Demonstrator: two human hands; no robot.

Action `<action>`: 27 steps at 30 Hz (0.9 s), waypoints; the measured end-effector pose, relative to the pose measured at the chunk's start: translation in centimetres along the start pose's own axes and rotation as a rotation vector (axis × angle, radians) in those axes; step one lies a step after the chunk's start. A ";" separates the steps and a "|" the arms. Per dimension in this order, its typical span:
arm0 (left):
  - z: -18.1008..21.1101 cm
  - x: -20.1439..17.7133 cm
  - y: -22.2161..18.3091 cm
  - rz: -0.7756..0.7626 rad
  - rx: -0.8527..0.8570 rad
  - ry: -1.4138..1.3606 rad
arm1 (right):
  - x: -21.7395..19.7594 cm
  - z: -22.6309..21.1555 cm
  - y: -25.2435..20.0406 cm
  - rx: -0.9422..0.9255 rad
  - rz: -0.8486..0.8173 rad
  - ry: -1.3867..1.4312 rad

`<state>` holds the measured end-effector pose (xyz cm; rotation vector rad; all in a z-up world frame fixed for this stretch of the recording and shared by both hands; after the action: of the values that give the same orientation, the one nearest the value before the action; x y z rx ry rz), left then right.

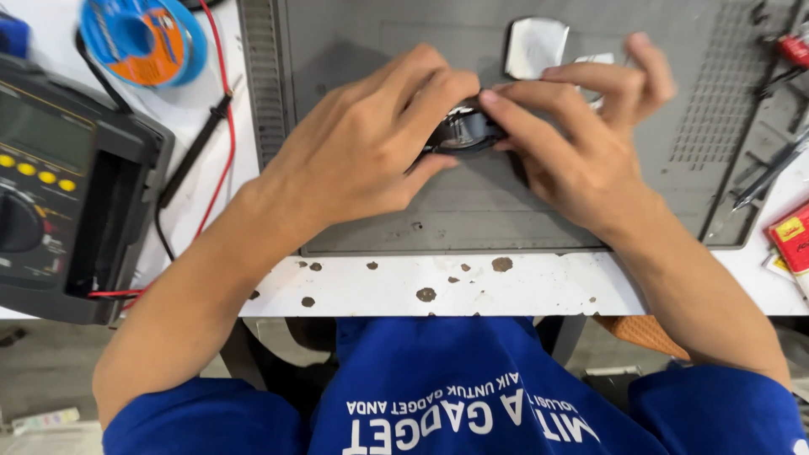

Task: Reassembling a watch case and soldering internal components at a repair bench.

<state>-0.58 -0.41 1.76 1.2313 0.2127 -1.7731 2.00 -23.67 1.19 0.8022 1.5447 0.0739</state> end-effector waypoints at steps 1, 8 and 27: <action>0.1 0.3 -0.2 -0.007 -0.014 -0.015 | 0.0 0.2 -0.5 0.008 -0.014 0.014; -0.6 0.3 -0.3 0.079 0.025 0.210 | 0.1 1.6 -1.0 -0.109 0.087 0.074; 1.0 1.3 0.0 0.262 0.196 0.109 | 0.6 2.1 -2.1 -0.072 0.100 0.284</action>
<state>-1.31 -1.79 1.21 1.4277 -0.0604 -1.5285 3.03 -25.77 -0.69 0.8381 1.7571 0.3273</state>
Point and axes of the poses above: each hand's wrist, its own y-axis towards the middle knuckle, its own x-axis out of the palm, z = x × y, the point moved 2 cm from there along y, towards the middle knuckle, and after that the axes turned 3 degrees about y, right-handed, at the moved point
